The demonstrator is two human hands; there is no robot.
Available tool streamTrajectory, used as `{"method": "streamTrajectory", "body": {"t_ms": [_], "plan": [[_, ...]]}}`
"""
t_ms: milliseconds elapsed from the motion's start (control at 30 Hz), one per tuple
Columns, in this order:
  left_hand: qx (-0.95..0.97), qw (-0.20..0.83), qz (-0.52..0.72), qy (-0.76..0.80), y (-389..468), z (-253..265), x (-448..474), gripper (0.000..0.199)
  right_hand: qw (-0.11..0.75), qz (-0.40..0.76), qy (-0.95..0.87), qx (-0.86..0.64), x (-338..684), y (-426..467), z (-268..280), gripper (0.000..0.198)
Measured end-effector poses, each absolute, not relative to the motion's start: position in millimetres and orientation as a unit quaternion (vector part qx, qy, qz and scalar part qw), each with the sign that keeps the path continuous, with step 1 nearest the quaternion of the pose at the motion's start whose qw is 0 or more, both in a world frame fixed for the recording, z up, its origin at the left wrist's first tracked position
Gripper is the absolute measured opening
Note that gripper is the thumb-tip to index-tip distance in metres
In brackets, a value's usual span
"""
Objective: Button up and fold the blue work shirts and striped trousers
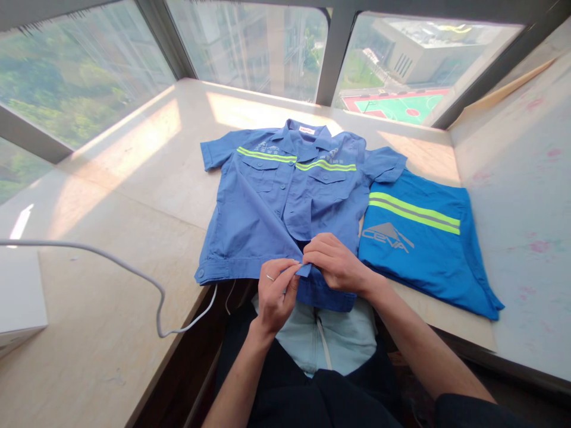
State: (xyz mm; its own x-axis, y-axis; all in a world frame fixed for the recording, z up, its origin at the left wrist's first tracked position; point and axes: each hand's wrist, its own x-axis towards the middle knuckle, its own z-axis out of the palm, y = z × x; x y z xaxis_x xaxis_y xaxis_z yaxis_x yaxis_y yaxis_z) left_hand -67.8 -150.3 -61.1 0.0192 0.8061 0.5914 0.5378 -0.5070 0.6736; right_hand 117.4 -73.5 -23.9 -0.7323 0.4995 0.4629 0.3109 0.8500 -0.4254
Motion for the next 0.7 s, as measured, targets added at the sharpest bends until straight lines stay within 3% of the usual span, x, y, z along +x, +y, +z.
{"method": "streamTrajectory", "body": {"t_ms": [300, 500, 600, 700], "plan": [[0.598, 0.239, 0.556, 0.525, -150, -62, -62, 0.016, 0.267, 0.174, -0.921, -0.225, 112, -65, -11, 0.016], [0.477, 0.330, 0.584, 0.569, -151, -59, -58, 0.014, 0.397, 0.235, -0.820, -0.339, 108, -82, -11, 0.009], [0.455, 0.352, 0.578, 0.579, -153, -55, -58, 0.015, 0.417, 0.307, -0.737, -0.434, 106, -100, -7, 0.012], [0.456, 0.340, 0.570, 0.593, -157, -52, -59, 0.013, 0.339, 0.455, -0.664, -0.487, 100, -117, -7, 0.023]]}}
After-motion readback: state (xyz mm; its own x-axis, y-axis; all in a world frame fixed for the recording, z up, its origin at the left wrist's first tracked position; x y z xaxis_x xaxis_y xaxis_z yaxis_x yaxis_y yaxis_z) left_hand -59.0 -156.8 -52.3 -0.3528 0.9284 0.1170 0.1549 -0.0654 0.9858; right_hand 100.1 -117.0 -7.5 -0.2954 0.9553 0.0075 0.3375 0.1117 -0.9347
